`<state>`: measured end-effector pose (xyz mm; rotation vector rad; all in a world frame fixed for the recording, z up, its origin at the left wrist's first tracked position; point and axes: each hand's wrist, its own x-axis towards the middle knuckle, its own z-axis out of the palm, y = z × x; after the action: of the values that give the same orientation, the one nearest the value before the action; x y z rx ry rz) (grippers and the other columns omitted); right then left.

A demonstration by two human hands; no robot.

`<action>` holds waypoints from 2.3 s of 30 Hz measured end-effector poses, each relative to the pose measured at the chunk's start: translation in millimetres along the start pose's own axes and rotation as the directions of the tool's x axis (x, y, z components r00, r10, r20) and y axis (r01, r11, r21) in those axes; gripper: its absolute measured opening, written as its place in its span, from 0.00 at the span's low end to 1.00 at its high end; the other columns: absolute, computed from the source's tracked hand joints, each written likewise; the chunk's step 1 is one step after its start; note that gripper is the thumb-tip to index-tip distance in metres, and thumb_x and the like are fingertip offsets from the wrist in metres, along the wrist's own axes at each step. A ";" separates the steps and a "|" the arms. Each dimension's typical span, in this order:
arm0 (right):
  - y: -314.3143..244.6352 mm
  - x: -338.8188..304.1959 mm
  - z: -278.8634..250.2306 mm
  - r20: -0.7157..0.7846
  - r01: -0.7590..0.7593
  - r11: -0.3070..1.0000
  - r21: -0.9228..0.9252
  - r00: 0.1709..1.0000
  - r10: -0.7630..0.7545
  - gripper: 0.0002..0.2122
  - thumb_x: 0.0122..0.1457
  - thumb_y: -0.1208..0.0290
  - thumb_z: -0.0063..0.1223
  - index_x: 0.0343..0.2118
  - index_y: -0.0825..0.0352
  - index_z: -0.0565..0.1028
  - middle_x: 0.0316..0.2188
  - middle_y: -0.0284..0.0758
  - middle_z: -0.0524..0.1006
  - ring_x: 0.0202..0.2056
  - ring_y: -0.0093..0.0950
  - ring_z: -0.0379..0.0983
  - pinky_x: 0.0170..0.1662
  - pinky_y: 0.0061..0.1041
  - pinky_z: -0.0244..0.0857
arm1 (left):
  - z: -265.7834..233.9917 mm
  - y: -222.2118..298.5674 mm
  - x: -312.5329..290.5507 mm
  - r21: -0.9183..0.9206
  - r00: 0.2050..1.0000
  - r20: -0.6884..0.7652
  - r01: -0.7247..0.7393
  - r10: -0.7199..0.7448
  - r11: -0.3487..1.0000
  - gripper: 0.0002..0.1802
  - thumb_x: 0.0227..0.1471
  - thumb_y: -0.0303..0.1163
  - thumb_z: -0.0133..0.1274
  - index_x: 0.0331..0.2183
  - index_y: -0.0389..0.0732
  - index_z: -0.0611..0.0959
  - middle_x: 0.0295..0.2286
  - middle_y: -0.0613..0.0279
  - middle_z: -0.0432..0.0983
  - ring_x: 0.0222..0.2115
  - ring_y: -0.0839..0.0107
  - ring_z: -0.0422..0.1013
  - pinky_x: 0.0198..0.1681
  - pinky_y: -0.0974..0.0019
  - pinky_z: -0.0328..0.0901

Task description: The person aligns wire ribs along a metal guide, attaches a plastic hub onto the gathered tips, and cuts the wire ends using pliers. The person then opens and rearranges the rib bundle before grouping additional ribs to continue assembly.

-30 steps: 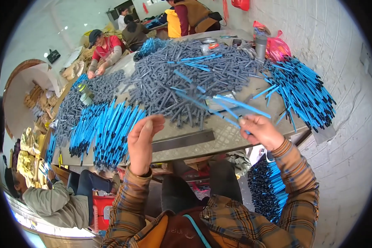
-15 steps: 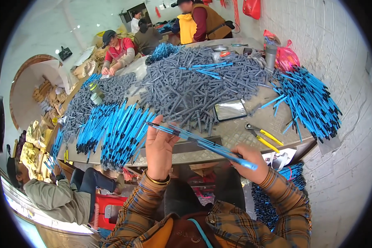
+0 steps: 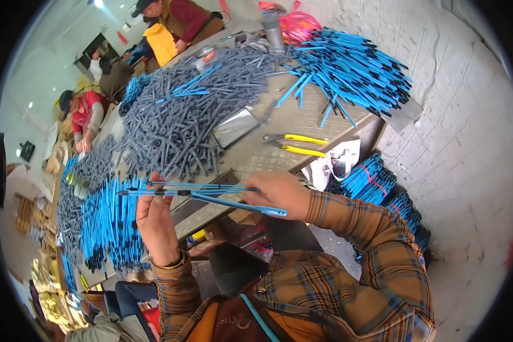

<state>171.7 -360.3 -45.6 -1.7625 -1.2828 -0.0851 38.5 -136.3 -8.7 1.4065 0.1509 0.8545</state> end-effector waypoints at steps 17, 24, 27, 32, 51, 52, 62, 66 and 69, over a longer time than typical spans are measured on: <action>-0.3 -19.1 18.0 0.090 -0.360 0.808 0.467 0.928 0.362 0.12 0.51 0.64 0.55 0.31 0.67 0.68 0.25 0.39 0.73 0.28 0.35 0.73 0.31 0.30 0.65 | 43.7 9.3 -15.4 -0.688 0.967 0.026 0.202 -0.254 0.697 0.10 0.56 0.33 0.43 0.40 0.43 0.70 0.22 0.67 0.70 0.25 0.72 0.69 0.34 0.64 0.66; 79.0 16.3 -31.1 0.018 -0.438 0.899 -0.018 0.899 0.438 0.11 0.53 0.67 0.51 0.37 0.68 0.69 0.29 0.36 0.73 0.31 0.26 0.70 0.35 0.26 0.65 | 24.0 26.1 -34.4 -0.859 0.918 0.384 0.393 -0.094 0.328 0.14 0.58 0.40 0.36 0.40 0.45 0.71 0.13 0.75 0.63 0.13 0.77 0.63 0.22 0.68 0.62; 145.7 39.6 -108.7 -0.385 -0.359 0.707 -0.610 0.913 0.132 0.14 0.52 0.64 0.50 0.38 0.67 0.70 0.35 0.44 0.72 0.37 0.42 0.69 0.38 0.35 0.65 | 19.3 30.9 -45.4 -0.810 0.847 0.531 0.502 0.015 0.304 0.15 0.58 0.41 0.37 0.41 0.45 0.72 0.10 0.76 0.60 0.09 0.77 0.60 0.20 0.67 0.60; 195.4 29.4 -141.5 -0.376 -0.532 0.187 -0.826 0.766 0.521 0.12 0.49 0.66 0.48 0.36 0.64 0.72 0.33 0.42 0.72 0.37 0.40 0.71 0.36 0.37 0.68 | 5.4 32.2 -58.4 -0.629 0.684 0.729 0.672 -0.001 0.391 0.16 0.57 0.39 0.40 0.43 0.42 0.71 0.09 0.73 0.60 0.08 0.76 0.59 0.20 0.65 0.61; 79.6 37.5 -132.5 -0.001 -0.617 0.604 0.505 0.699 0.715 0.14 0.57 0.61 0.45 0.20 0.65 0.67 0.12 0.31 0.66 0.09 0.20 0.57 0.11 0.19 0.48 | -6.5 -11.8 -44.6 -0.503 0.858 0.309 0.513 -0.410 0.695 0.14 0.55 0.30 0.43 0.44 0.42 0.73 0.35 0.48 0.73 0.38 0.56 0.70 0.45 0.53 0.63; 69.9 37.7 -127.7 0.025 -0.604 0.594 0.531 0.712 0.702 0.13 0.58 0.62 0.45 0.20 0.64 0.66 0.11 0.29 0.65 0.08 0.17 0.54 0.10 0.16 0.45 | -6.8 -10.7 -43.4 -0.508 0.867 0.299 0.499 -0.399 0.702 0.14 0.55 0.30 0.43 0.44 0.42 0.72 0.35 0.49 0.73 0.39 0.57 0.70 0.46 0.53 0.63; 2.6 -8.8 -50.6 0.639 -0.725 0.347 0.595 0.688 0.343 0.15 0.59 0.63 0.40 0.19 0.66 0.64 0.10 0.25 0.59 0.09 0.12 0.51 0.12 0.14 0.44 | 10.6 -18.7 -15.0 -0.672 0.867 0.421 0.495 -0.265 0.551 0.13 0.54 0.30 0.45 0.42 0.40 0.70 0.32 0.52 0.74 0.35 0.60 0.71 0.43 0.55 0.65; 7.3 -20.2 -23.3 0.727 -0.770 0.189 0.610 0.638 0.253 0.09 0.57 0.66 0.44 0.27 0.67 0.68 0.10 0.26 0.60 0.10 0.15 0.56 0.15 0.17 0.52 | 32.8 -3.4 -18.1 -0.651 0.904 0.385 0.407 -0.183 0.641 0.11 0.53 0.30 0.47 0.41 0.41 0.70 0.28 0.58 0.72 0.30 0.65 0.70 0.39 0.60 0.65; -16.3 -21.1 -22.4 0.352 -0.222 0.932 0.286 0.929 0.114 0.13 0.54 0.69 0.48 0.41 0.66 0.68 0.13 0.27 0.63 0.15 0.19 0.62 0.21 0.21 0.59 | 49.0 3.2 -21.2 -0.471 0.972 0.022 0.217 -0.235 0.855 0.10 0.53 0.30 0.48 0.40 0.43 0.71 0.24 0.62 0.70 0.24 0.69 0.68 0.34 0.66 0.65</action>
<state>159.1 -390.5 -33.8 -1.6344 -1.2829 0.5155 50.0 -188.3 -3.8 0.8928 0.1229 0.6627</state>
